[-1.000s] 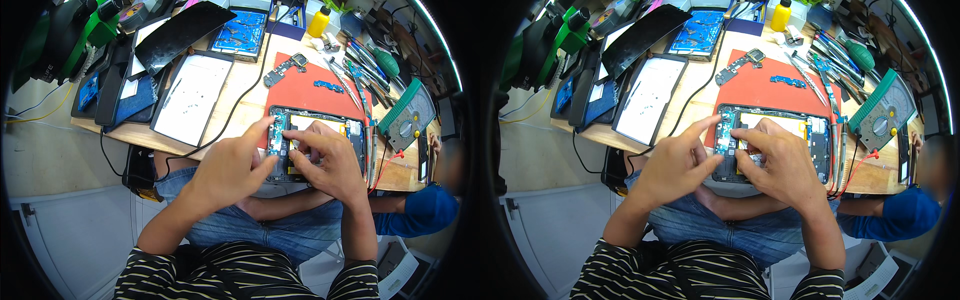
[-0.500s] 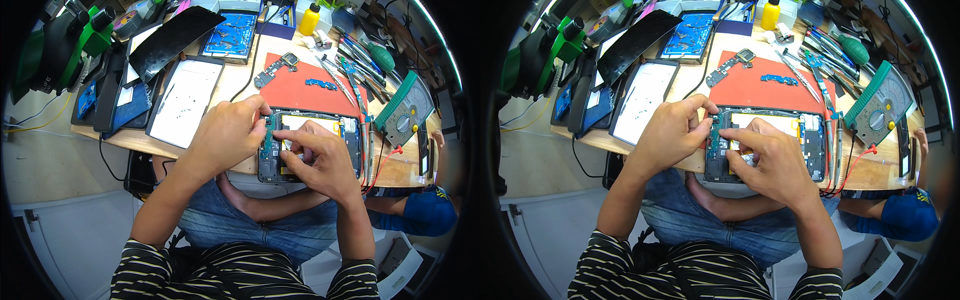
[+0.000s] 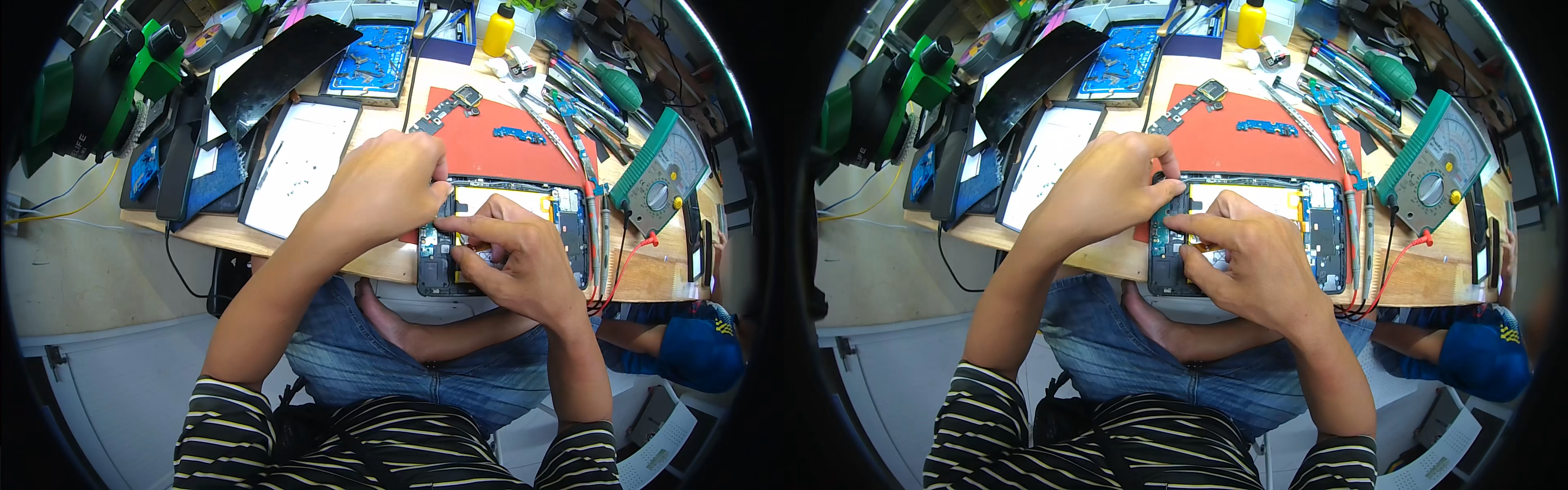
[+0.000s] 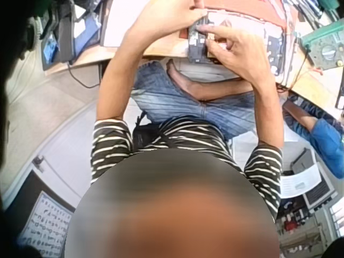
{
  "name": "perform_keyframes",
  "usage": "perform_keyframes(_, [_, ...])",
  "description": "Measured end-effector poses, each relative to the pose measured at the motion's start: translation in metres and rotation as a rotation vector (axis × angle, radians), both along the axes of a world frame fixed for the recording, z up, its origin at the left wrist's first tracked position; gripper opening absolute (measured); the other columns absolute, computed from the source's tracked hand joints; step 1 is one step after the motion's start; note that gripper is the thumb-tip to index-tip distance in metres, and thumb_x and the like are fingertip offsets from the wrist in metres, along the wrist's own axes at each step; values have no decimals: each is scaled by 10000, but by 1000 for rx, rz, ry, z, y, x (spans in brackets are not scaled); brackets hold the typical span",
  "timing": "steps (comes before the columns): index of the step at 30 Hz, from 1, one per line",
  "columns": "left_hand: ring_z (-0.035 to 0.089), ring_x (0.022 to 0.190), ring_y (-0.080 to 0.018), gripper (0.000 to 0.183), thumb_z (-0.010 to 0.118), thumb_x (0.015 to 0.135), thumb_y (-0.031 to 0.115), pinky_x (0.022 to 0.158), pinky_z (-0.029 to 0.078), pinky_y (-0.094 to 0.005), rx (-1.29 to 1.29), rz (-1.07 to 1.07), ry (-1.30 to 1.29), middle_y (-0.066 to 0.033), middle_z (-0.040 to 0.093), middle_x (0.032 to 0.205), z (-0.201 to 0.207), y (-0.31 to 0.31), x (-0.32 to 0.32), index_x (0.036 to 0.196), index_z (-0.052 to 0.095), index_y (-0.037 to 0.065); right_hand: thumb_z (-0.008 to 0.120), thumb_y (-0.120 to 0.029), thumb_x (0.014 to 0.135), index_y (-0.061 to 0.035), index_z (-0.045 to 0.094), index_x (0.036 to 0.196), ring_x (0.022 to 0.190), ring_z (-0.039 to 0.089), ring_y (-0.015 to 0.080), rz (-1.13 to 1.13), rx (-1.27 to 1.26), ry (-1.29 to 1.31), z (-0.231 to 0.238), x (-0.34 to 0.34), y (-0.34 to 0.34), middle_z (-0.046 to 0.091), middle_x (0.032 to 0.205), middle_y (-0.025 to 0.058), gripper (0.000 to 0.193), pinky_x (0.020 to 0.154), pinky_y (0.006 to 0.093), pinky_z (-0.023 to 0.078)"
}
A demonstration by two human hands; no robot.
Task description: The person removes the back cover of a tablet and uses tweezers to detach and reattach internal ribbon cables and connectors. They handle the battery, motherboard, and display assembly while working on the device placed on their lap.
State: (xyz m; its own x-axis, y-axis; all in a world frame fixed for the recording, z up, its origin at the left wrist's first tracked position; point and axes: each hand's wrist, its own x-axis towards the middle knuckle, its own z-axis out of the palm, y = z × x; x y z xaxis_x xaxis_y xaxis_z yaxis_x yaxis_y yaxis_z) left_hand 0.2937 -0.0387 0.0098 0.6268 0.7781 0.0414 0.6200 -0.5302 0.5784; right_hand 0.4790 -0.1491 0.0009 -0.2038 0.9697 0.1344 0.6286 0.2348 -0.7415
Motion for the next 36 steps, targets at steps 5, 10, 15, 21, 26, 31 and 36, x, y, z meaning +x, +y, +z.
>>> perform_keyframes(5, [703,863,-404,200,733,822,161,837,543,-477,135,-77,83,-237,715,845,2,8,9,859,724,-36,778,-100,822,-131,794,1170,629,533,112,25,5,-3,-1,1,0,572,789,22,349,566,283,429])
perform_keyframes(10, [703,873,-402,185,723,819,129,848,545,-476,75,-57,140,-251,711,856,9,10,12,829,720,-55,796,-114,816,-120,789,1177,638,543,128,62,29,-4,-2,4,0,575,791,35,361,563,288,431])
perform_keyframes(15, [713,900,-390,169,706,828,114,838,554,-466,41,50,187,-253,718,878,9,-7,15,825,729,-54,810,-136,810,-120,780,1193,657,553,132,89,32,42,-4,6,-2,594,804,41,385,564,292,431])
perform_keyframes(21, [721,816,-390,186,684,832,117,808,558,-449,29,-9,68,-244,711,801,3,5,10,843,724,-63,811,-165,820,-112,780,1180,671,566,149,93,60,26,-5,7,-3,603,812,47,365,573,299,432])
perform_keyframes(26, [721,813,-386,242,677,856,169,785,555,-452,-9,-13,95,-248,719,820,1,6,12,858,719,-70,810,-177,826,-107,770,1194,708,581,158,97,63,23,-5,7,-4,611,835,54,377,616,303,452])
perform_keyframes(31, [713,737,-382,262,661,877,176,753,560,-439,32,34,24,-245,711,762,5,-7,8,907,716,-78,813,-135,820,-92,748,1223,760,596,163,146,10,160,7,14,-8,619,864,60,410,678,319,479])
perform_keyframes(36, [349,489,-1,140,663,931,62,471,246,-263,-131,271,-270,69,433,510,4,-35,-19,1043,726,7,777,-96,846,-51,750,1070,670,570,138,-12,75,40,30,34,2,611,838,53,230,623,295,463])
